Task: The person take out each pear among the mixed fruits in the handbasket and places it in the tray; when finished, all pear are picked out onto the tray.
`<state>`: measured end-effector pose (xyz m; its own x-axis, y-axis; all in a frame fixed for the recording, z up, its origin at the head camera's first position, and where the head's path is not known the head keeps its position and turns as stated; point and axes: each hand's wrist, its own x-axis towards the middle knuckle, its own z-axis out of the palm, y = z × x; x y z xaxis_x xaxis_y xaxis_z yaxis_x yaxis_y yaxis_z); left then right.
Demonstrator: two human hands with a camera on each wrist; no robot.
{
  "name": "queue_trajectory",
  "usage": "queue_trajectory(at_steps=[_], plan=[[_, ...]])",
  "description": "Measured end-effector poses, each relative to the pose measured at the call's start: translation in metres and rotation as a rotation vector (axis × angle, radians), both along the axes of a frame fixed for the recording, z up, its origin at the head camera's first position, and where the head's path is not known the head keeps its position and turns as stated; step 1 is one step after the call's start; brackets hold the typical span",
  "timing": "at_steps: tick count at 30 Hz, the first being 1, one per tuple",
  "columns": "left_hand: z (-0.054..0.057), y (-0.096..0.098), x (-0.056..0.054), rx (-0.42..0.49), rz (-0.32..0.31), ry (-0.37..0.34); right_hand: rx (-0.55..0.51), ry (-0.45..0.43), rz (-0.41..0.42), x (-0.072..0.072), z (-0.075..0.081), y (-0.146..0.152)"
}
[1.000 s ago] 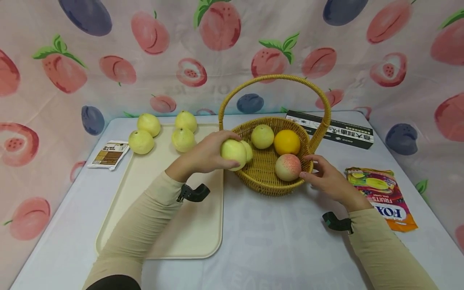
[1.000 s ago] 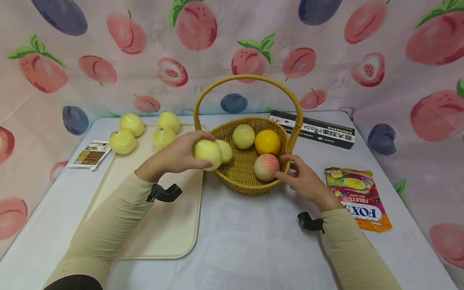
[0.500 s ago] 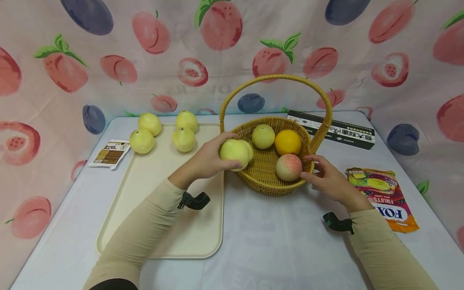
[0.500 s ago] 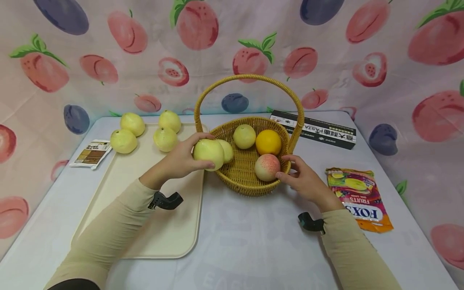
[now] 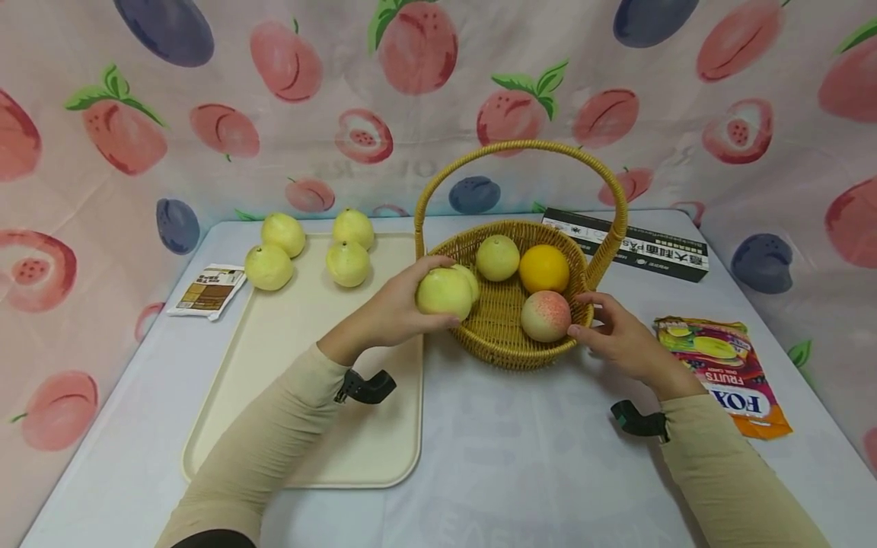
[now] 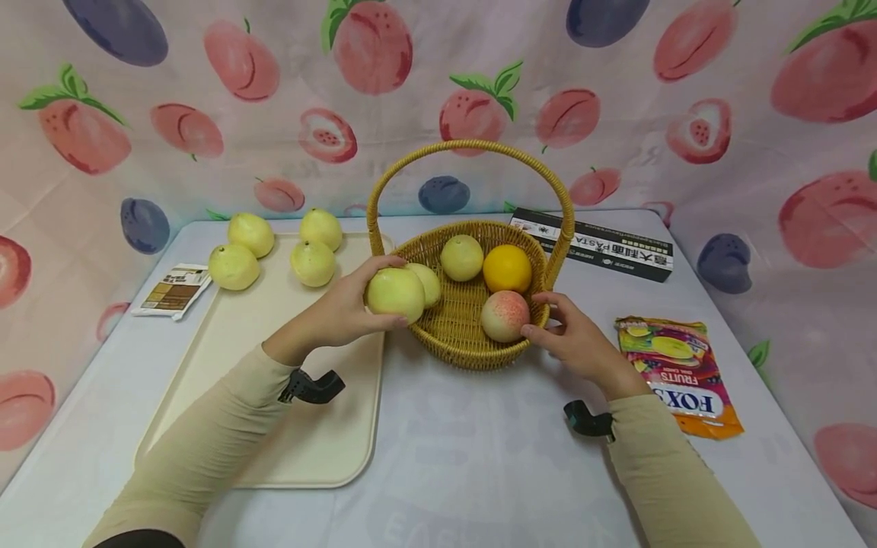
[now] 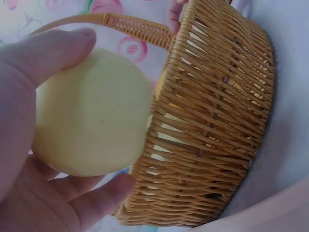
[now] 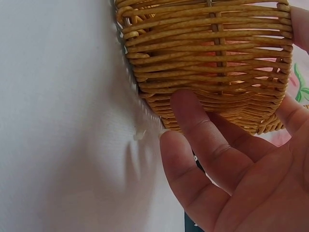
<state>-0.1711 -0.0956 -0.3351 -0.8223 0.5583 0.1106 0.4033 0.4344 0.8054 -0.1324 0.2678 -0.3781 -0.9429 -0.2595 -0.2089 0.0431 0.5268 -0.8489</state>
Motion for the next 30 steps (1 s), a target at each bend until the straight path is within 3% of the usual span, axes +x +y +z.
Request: queue_trajectory(at_steps=[8, 17, 24, 30], plan=[[0.016, -0.009, 0.008, -0.043, 0.047, 0.014, 0.002, 0.006, 0.006, 0.0, 0.0, 0.0], [0.028, -0.038, 0.02, -0.095, 0.088, 0.087, 0.007, -0.001, 0.0, 0.0, -0.002, 0.0], [0.026, -0.072, 0.029, -0.117, 0.148, 0.085, 0.013, -0.002, -0.001, -0.001, -0.003, 0.001], [0.023, -0.102, 0.035, -0.149, 0.242, 0.059, 0.019, 0.006, 0.003, -0.001, -0.002, 0.0]])
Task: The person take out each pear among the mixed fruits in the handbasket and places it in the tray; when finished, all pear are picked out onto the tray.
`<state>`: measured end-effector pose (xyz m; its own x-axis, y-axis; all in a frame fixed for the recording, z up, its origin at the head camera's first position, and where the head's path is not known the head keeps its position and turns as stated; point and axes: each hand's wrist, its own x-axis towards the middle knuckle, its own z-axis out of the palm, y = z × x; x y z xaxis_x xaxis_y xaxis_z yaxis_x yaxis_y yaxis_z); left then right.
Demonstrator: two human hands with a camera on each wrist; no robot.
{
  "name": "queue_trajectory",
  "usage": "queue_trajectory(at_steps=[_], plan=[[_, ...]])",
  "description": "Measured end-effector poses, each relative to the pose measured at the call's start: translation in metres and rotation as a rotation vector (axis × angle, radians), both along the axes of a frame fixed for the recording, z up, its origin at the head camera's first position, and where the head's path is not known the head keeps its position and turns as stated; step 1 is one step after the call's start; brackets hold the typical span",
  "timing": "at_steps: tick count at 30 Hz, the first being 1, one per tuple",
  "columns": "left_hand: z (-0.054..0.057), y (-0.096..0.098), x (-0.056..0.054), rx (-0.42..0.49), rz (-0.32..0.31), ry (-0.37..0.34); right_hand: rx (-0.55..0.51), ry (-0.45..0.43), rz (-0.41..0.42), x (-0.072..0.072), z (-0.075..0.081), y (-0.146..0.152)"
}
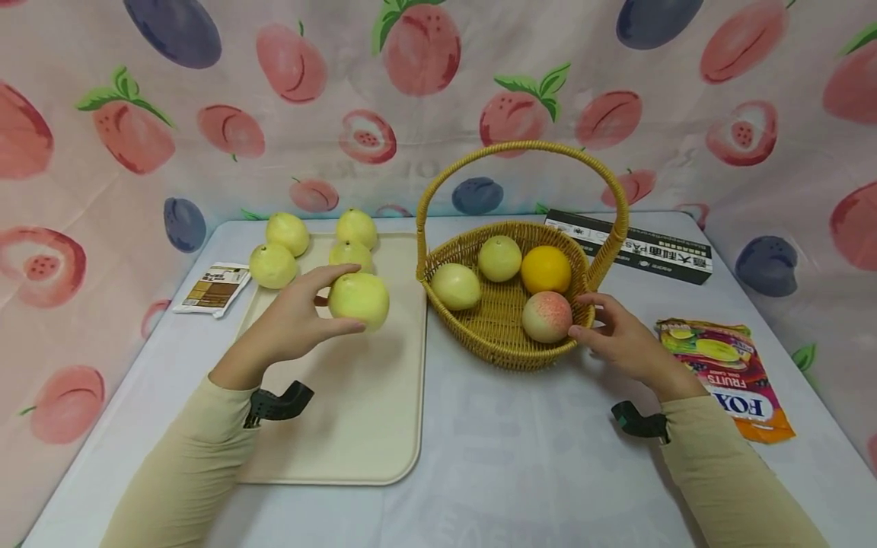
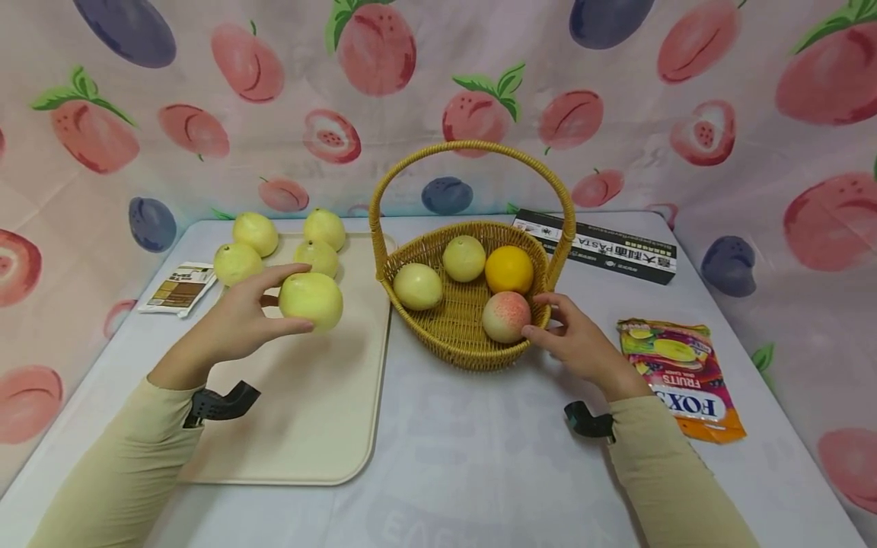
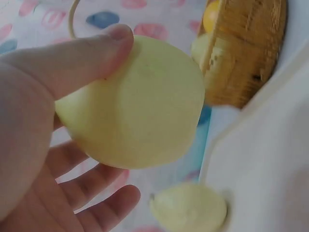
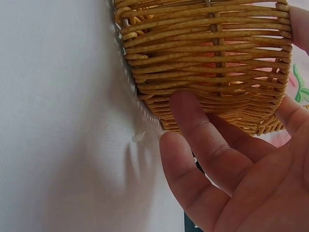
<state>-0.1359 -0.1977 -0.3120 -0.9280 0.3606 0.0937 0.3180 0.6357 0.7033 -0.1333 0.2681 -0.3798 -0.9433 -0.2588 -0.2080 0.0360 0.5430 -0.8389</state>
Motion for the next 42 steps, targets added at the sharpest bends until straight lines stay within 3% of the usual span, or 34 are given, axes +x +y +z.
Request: queue_trajectory(at_steps=[9, 16, 27, 42], plan=[[-0.003, -0.044, 0.007, -0.055, 0.163, -0.066, 0.009, 0.005, 0.0, 0.001, 0.0, 0.0], [-0.015, -0.076, 0.007, -0.104, 0.265, -0.113, 0.003, 0.01, 0.003, 0.001, 0.0, 0.0], [-0.034, -0.105, 0.007, -0.131, 0.336, -0.116, 0.0, 0.009, 0.0, 0.001, 0.0, 0.0], [-0.044, -0.119, -0.001, -0.135, 0.38, -0.103, 0.01, 0.013, 0.002, 0.002, 0.001, -0.001]])
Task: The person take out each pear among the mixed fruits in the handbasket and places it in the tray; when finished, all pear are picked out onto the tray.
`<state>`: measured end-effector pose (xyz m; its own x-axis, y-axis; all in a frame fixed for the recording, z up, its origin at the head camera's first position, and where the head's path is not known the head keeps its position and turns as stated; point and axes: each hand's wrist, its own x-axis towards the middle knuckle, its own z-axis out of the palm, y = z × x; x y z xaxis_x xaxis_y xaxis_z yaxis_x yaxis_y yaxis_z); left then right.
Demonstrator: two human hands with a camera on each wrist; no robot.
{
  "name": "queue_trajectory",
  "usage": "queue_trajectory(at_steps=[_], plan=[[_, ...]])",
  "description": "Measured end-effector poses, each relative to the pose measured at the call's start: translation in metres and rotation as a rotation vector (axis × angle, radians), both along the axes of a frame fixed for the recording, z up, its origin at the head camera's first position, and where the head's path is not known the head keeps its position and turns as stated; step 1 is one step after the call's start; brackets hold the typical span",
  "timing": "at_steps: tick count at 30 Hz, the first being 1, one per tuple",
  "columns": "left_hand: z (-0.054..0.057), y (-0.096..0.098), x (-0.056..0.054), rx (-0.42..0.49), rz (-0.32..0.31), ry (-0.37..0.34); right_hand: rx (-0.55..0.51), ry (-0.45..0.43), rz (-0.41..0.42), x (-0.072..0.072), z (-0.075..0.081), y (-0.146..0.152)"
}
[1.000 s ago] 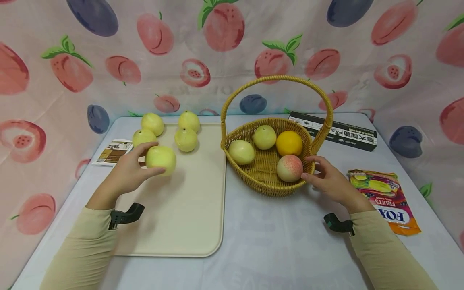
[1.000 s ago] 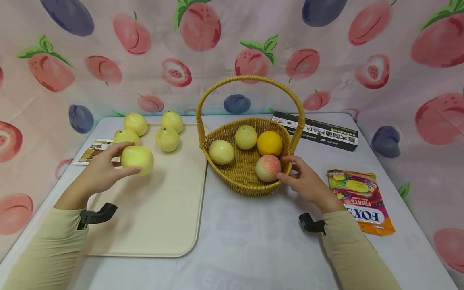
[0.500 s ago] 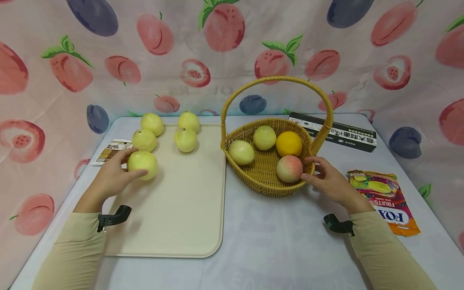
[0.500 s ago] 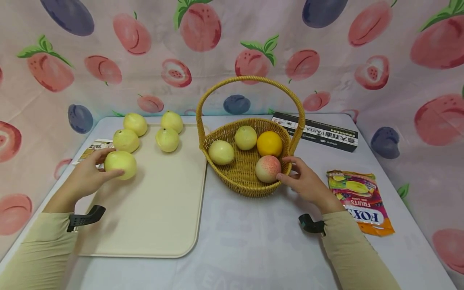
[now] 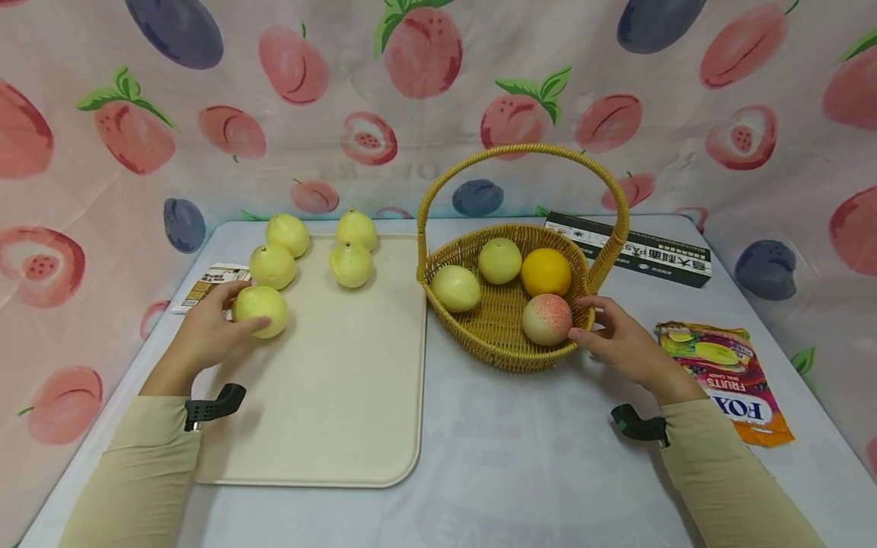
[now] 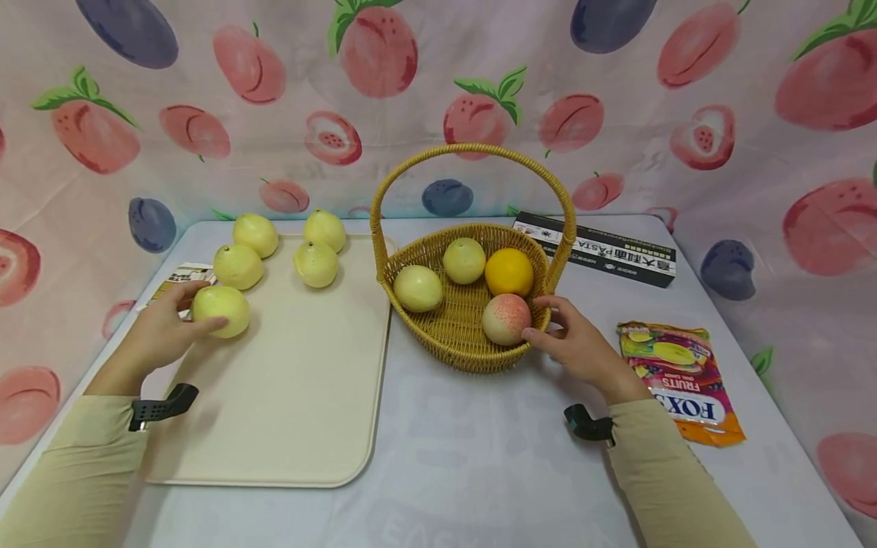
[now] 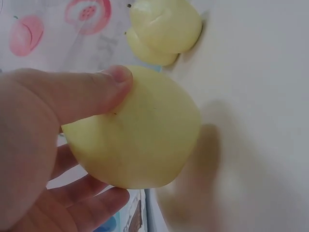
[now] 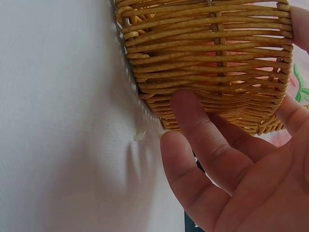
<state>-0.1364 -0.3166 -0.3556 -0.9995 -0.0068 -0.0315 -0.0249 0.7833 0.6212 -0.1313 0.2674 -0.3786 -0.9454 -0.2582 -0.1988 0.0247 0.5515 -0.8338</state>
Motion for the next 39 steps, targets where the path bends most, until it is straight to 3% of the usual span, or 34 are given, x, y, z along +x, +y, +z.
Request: queue_trajectory(at_steps=[22, 39], plan=[[-0.01, -0.01, -0.007, -0.025, 0.074, -0.011, -0.002, 0.0, 0.004, 0.0, 0.001, -0.001], [-0.012, -0.009, -0.014, 0.026, 0.123, -0.034, 0.003, -0.007, 0.0, 0.0, 0.001, 0.0]])
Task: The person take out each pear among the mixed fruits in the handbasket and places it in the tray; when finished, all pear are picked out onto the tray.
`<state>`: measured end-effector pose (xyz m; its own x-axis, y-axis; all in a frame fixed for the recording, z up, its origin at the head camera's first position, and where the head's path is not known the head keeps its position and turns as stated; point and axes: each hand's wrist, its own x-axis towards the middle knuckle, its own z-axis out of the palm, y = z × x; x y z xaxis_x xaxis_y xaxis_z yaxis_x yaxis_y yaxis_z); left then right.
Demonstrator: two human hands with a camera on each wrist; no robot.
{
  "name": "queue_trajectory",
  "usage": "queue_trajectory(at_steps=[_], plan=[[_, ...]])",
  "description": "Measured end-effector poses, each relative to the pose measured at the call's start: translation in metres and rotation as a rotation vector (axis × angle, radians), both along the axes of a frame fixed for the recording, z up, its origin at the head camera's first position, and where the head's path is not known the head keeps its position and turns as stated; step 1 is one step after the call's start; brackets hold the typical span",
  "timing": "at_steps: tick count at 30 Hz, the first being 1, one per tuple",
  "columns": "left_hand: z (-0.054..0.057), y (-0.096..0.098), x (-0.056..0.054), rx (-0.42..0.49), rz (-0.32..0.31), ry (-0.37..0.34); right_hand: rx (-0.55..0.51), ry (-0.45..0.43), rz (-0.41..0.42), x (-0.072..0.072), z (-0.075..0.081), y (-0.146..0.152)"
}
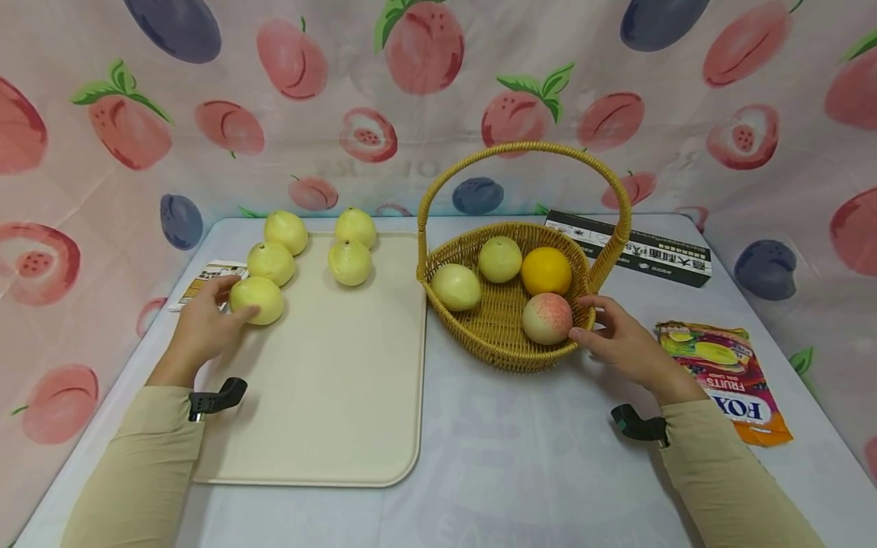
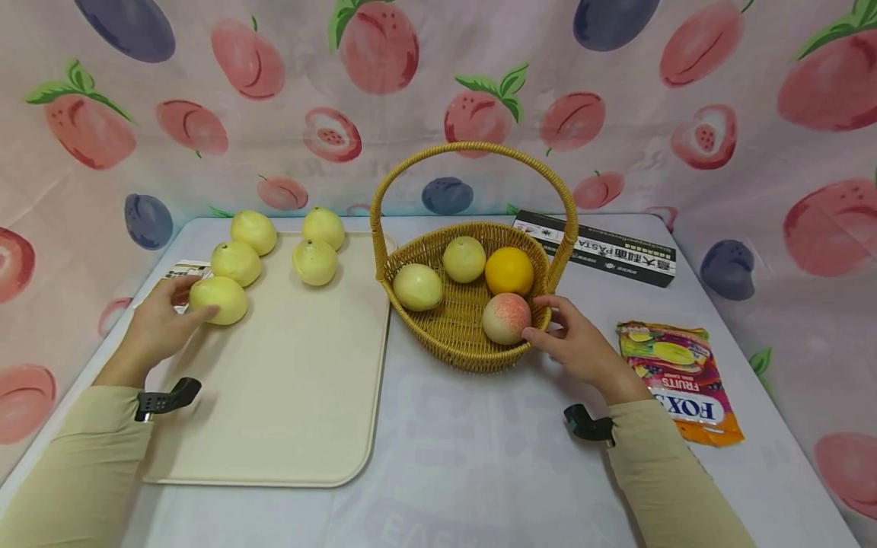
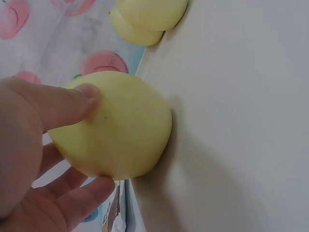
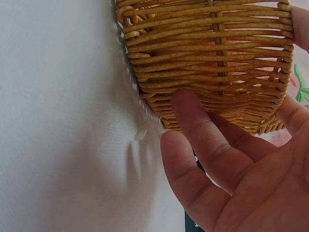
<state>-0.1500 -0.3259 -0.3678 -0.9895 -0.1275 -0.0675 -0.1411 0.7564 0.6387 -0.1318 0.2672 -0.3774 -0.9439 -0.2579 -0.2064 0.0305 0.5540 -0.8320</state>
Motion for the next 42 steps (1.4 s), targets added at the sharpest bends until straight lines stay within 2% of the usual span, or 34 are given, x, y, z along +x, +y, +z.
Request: queue_trajectory(at_steps=[10, 14, 17, 22, 27, 32, 39, 42], plan=[[0.0, 0.002, -0.004, 0.011, 0.008, 0.005, -0.016, -0.001, -0.003, 0.002, 0.001, -0.001], [0.002, 0.004, -0.001, -0.027, -0.009, 0.022, -0.014, -0.011, -0.006, 0.002, 0.0, -0.001], [0.009, 0.009, 0.004, -0.069, -0.036, 0.085, -0.001, -0.014, -0.006, 0.002, -0.002, 0.0], [0.03, 0.029, 0.014, -0.082, -0.095, 0.241, 0.007, -0.005, -0.009, 0.0, -0.002, 0.001], [0.046, 0.062, 0.018, -0.067, -0.195, 0.344, -0.018, -0.006, -0.005, -0.002, -0.002, 0.002], [0.049, 0.095, 0.021, -0.055, -0.333, 0.422, -0.013, -0.006, 0.001, -0.001, -0.001, 0.001], [0.049, 0.141, 0.018, -0.029, -0.521, 0.386, 0.005, -0.01, -0.003, -0.001, 0.001, 0.0], [0.047, 0.161, 0.014, 0.001, -0.589, 0.406, 0.009, -0.017, -0.007, 0.0, 0.001, 0.0]])
